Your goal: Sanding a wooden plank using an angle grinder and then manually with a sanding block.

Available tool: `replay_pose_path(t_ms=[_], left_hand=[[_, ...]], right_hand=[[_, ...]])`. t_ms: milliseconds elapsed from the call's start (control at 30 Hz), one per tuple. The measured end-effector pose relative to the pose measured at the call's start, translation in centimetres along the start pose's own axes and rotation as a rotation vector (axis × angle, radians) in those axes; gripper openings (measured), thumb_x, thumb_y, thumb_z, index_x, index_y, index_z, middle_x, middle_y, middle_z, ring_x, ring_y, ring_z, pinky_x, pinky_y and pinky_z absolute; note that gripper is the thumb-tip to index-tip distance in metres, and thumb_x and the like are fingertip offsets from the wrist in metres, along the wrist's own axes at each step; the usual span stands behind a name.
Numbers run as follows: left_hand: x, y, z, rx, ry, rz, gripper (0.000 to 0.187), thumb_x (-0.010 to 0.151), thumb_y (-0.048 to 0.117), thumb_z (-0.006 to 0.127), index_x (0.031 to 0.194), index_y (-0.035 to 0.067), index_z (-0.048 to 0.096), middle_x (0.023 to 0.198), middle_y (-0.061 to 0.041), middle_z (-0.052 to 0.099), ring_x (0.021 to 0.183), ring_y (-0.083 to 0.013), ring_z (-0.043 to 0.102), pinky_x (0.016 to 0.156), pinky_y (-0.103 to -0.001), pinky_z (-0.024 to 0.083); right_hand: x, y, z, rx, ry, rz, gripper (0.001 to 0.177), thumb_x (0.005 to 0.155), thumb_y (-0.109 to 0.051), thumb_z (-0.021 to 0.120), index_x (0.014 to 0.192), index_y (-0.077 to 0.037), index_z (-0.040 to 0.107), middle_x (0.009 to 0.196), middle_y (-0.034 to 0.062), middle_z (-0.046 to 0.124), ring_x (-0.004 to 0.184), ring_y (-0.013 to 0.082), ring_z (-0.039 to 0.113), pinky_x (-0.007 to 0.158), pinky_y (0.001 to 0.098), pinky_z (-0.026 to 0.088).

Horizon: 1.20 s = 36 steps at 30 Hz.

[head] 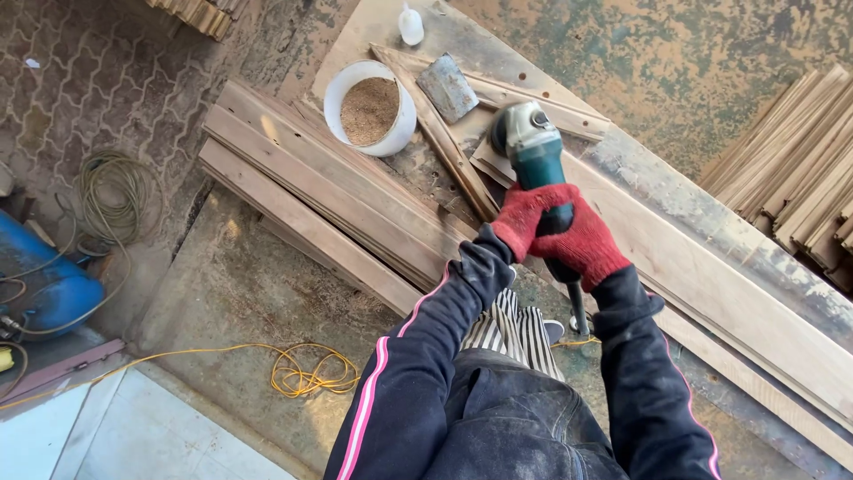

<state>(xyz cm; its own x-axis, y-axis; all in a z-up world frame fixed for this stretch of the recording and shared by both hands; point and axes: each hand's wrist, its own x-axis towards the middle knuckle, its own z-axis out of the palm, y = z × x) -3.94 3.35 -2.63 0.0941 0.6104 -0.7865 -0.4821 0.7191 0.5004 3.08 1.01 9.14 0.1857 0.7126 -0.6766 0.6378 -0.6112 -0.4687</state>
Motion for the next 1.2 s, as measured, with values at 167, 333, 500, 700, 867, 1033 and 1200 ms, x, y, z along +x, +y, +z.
replay_pose_path(t_ms=[167,333,500,700,867,1033,1200], left_hand=[[-3.2,-2.3,2.7,0.121,-0.089,-0.113,0.067,0.052,0.027,0.098,0.113,0.015,0.072,0.089,-0.018,0.073,0.086,-0.0387,0.073,0.072,-0.052,0.061],[-6.1,-7.5,3.5,0.071,-0.156,-0.152,0.066,0.054,0.016,0.095,0.115,0.009,0.072,0.093,-0.022,0.072,0.091,-0.0402,0.071,0.08,-0.05,0.058],[-7.1,-7.2,3.5,0.027,-0.177,-0.177,0.067,0.051,0.013,0.096,0.112,0.003,0.071,0.09,-0.022,0.071,0.087,-0.0406,0.072,0.08,-0.048,0.056],[-2.3,-2.4,2.0,-0.08,-0.108,-0.103,0.062,0.055,0.012,0.095,0.111,0.005,0.071,0.088,-0.023,0.071,0.084,-0.0417,0.072,0.075,-0.05,0.057],[1.1,1.5,0.3,-0.065,-0.041,0.017,0.069,0.051,0.017,0.099,0.113,0.005,0.071,0.09,-0.025,0.072,0.085,-0.0454,0.072,0.068,-0.057,0.057],[0.2,-2.4,2.1,-0.098,-0.073,-0.056,0.066,0.056,0.015,0.097,0.116,0.009,0.071,0.092,-0.024,0.071,0.083,-0.0438,0.072,0.065,-0.057,0.06],[-4.9,-5.6,5.1,-0.029,-0.125,-0.113,0.064,0.055,0.017,0.097,0.113,0.009,0.072,0.091,-0.022,0.071,0.085,-0.0412,0.072,0.069,-0.053,0.06]], right_hand=[[-2.3,4.6,-0.9,-0.005,0.027,0.088,0.098,0.05,-0.039,0.094,0.137,-0.028,0.051,0.122,0.0219,0.066,0.122,0.0426,0.06,0.106,0.0518,0.047],[-5.1,10.6,-1.1,0.042,0.086,0.162,0.094,0.048,-0.038,0.095,0.131,-0.024,0.052,0.115,0.0236,0.067,0.118,0.0443,0.062,0.104,0.0537,0.047],[-6.0,10.6,-0.9,0.052,0.097,0.197,0.088,0.049,-0.034,0.096,0.125,-0.015,0.056,0.11,0.0243,0.068,0.114,0.0437,0.064,0.102,0.0541,0.048],[-2.3,3.2,-0.5,-0.045,0.031,0.099,0.095,0.051,-0.042,0.092,0.133,-0.021,0.049,0.119,0.0224,0.067,0.12,0.0431,0.061,0.103,0.0542,0.048],[2.4,1.2,-0.1,-0.073,0.008,-0.01,0.091,0.046,-0.041,0.096,0.124,-0.017,0.058,0.116,0.0185,0.068,0.117,0.0386,0.063,0.101,0.0506,0.05],[-0.4,3.1,-1.4,-0.069,0.006,0.07,0.086,0.052,-0.039,0.092,0.128,-0.017,0.058,0.119,0.0185,0.068,0.12,0.0385,0.062,0.103,0.0507,0.049],[-4.6,7.0,-2.9,-0.03,0.041,0.168,0.088,0.053,-0.041,0.091,0.129,-0.014,0.058,0.12,0.0215,0.068,0.12,0.0406,0.062,0.105,0.0519,0.049]])
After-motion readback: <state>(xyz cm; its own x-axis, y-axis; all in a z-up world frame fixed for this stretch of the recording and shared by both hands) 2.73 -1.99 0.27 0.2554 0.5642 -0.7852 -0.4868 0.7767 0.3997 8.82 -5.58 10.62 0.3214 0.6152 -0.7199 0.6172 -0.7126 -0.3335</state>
